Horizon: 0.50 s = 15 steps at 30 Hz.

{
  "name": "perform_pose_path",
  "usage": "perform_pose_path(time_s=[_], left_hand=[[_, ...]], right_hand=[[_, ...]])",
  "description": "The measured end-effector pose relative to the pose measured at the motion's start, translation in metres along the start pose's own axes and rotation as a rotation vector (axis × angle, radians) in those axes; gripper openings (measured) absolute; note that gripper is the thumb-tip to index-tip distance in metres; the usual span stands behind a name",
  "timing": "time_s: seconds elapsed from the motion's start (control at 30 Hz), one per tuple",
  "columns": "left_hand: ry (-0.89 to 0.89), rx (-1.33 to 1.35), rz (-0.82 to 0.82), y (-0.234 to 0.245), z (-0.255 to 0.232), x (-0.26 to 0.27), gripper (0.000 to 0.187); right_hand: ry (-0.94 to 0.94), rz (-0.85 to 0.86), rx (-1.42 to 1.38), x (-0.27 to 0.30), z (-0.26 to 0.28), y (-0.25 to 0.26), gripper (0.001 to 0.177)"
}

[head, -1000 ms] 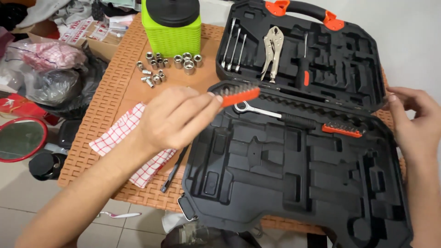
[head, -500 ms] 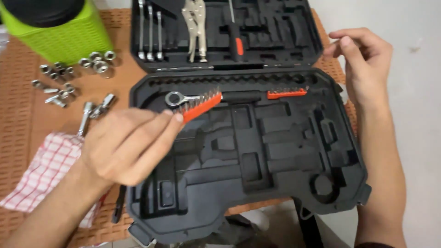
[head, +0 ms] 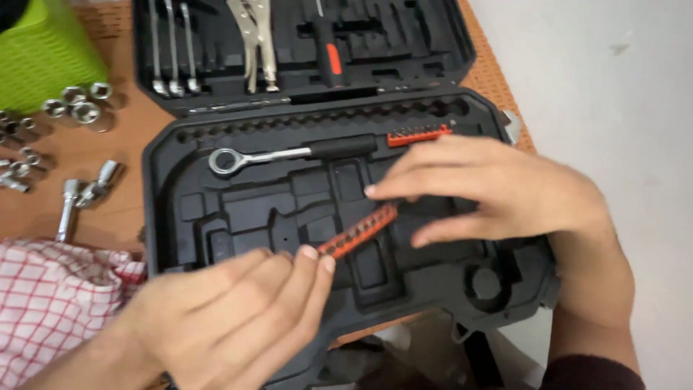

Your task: The person wipes a small orange-handled tool with a red-and-white checkered cloth, then places it into a black plastic toolbox. They repeat this process with a second similar tool, wiping it and placing it into the toolbox. The person also briefly handles a set of Allen keys and a wrench on the table.

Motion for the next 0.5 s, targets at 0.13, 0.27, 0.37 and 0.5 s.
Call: perform_pose_path(time_s=[0.13,0.27,0.37,0.5], left_hand=[[0.018,-0.004,0.009,0.005,0.010,-0.015,0.015],[0.054,-0.006,0.073,0.002,0.013,-0.011,0.020],[0.107,-0.042,-0.072,0.002,0.019,0.018,0.007],[1.243,0.245,0.345,0.006,0.036,0.065,0.023]], right_hand=[[0.122,-0.108,0.107,-0.018,0.012,0.016,0.031],[0.106,-0.180,0.123,-0.018,0.015,0.027,0.013],[0.025,-0.270,0.086,-0.002,0.005,0.032,0.011],[-0.093,-0.317,0.199,0.024,-0.026,0.031,0.012]])
Point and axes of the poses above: each hand's wrist, its own x-axis away from the middle knuckle, its own y-axis out of the back of the hand, z = x × y, the point moved 3 cm from there along -x, towards the middle knuckle, and after that the axes turned 12 degrees about y, right-handed, at the moved point
